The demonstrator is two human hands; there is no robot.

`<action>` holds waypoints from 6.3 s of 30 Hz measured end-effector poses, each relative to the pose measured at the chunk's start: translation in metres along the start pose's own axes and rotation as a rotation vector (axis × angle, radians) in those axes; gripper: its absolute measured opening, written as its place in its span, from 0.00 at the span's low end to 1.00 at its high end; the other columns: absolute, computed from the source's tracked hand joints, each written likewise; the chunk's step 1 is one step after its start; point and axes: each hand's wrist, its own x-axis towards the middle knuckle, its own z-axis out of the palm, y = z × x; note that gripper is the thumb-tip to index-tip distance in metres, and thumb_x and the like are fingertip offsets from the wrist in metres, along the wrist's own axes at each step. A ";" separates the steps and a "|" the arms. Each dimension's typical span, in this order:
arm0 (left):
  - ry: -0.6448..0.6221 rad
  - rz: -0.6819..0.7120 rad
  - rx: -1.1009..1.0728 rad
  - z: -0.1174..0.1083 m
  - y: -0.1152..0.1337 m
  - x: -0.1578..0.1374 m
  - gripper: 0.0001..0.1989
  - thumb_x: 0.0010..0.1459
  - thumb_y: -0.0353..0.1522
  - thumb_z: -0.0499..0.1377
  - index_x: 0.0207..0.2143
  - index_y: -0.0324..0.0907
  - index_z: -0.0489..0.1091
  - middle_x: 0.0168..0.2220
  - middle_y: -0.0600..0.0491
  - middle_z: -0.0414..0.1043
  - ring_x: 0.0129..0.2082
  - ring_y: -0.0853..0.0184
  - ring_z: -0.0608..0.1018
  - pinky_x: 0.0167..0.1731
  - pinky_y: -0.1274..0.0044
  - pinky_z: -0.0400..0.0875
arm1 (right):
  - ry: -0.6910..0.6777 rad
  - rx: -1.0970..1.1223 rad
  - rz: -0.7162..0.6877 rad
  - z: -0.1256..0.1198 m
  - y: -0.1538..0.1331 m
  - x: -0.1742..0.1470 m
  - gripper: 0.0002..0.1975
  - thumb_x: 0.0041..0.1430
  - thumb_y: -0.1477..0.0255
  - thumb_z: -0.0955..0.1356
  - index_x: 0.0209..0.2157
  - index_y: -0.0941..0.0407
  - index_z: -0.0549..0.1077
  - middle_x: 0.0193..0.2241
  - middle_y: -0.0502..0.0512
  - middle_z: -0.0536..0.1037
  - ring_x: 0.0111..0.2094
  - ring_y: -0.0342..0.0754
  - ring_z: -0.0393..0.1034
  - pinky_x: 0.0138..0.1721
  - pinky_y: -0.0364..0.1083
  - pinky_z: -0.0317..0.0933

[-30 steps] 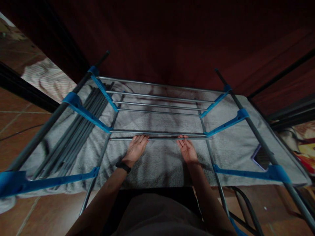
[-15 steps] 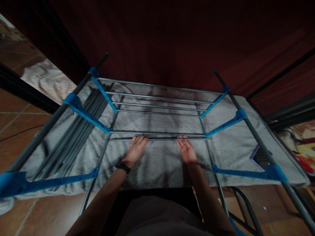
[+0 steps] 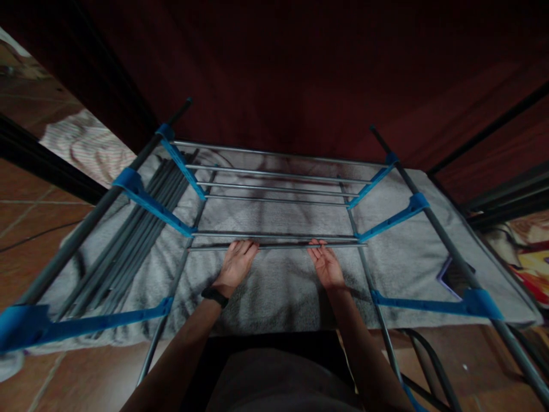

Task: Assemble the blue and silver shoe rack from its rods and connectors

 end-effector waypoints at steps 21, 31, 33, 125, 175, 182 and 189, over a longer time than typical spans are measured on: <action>0.041 0.007 0.032 -0.004 0.001 0.004 0.14 0.69 0.34 0.48 0.48 0.43 0.71 0.42 0.47 0.76 0.43 0.58 0.75 0.47 0.66 0.65 | -0.045 0.032 -0.035 0.000 0.002 0.000 0.06 0.56 0.68 0.75 0.37 0.47 0.79 0.43 0.48 0.84 0.49 0.46 0.77 0.62 0.53 0.63; 0.044 -0.033 0.027 -0.004 0.002 0.003 0.17 0.70 0.39 0.47 0.48 0.42 0.71 0.42 0.46 0.76 0.44 0.58 0.75 0.47 0.67 0.64 | -0.034 0.070 -0.019 0.005 0.000 -0.002 0.06 0.55 0.70 0.75 0.35 0.48 0.78 0.40 0.49 0.84 0.49 0.47 0.77 0.59 0.52 0.67; 0.040 -0.041 0.036 -0.004 0.001 0.002 0.17 0.70 0.40 0.48 0.48 0.42 0.71 0.41 0.47 0.76 0.43 0.58 0.75 0.46 0.67 0.63 | -0.035 0.071 -0.018 0.005 -0.001 -0.002 0.06 0.54 0.70 0.75 0.35 0.48 0.78 0.39 0.50 0.84 0.48 0.48 0.77 0.59 0.52 0.67; 0.084 0.121 0.041 0.001 -0.013 0.009 0.13 0.69 0.34 0.49 0.50 0.44 0.71 0.41 0.48 0.75 0.44 0.59 0.75 0.45 0.67 0.66 | 0.142 0.026 -0.127 0.005 0.004 -0.004 0.08 0.53 0.67 0.76 0.30 0.51 0.75 0.33 0.48 0.83 0.42 0.46 0.79 0.54 0.52 0.69; 0.147 0.062 0.050 -0.002 -0.014 0.008 0.14 0.69 0.35 0.49 0.49 0.40 0.70 0.41 0.46 0.78 0.43 0.59 0.78 0.46 0.67 0.66 | 0.005 -0.125 -0.186 0.046 -0.011 -0.009 0.12 0.52 0.63 0.76 0.38 0.50 0.75 0.37 0.49 0.82 0.36 0.46 0.77 0.43 0.48 0.72; 0.135 0.032 0.057 -0.001 -0.015 0.008 0.15 0.69 0.36 0.48 0.49 0.42 0.71 0.41 0.46 0.78 0.42 0.58 0.78 0.46 0.66 0.66 | 0.005 -0.127 -0.172 0.051 -0.013 -0.010 0.14 0.51 0.62 0.77 0.38 0.50 0.75 0.37 0.50 0.82 0.35 0.45 0.77 0.41 0.47 0.72; 0.148 0.007 0.040 -0.001 -0.015 0.008 0.15 0.69 0.37 0.48 0.48 0.41 0.71 0.39 0.46 0.77 0.41 0.57 0.77 0.46 0.66 0.65 | 0.004 -0.146 -0.182 0.055 -0.015 -0.010 0.14 0.51 0.61 0.77 0.37 0.50 0.75 0.37 0.49 0.81 0.34 0.44 0.76 0.41 0.46 0.72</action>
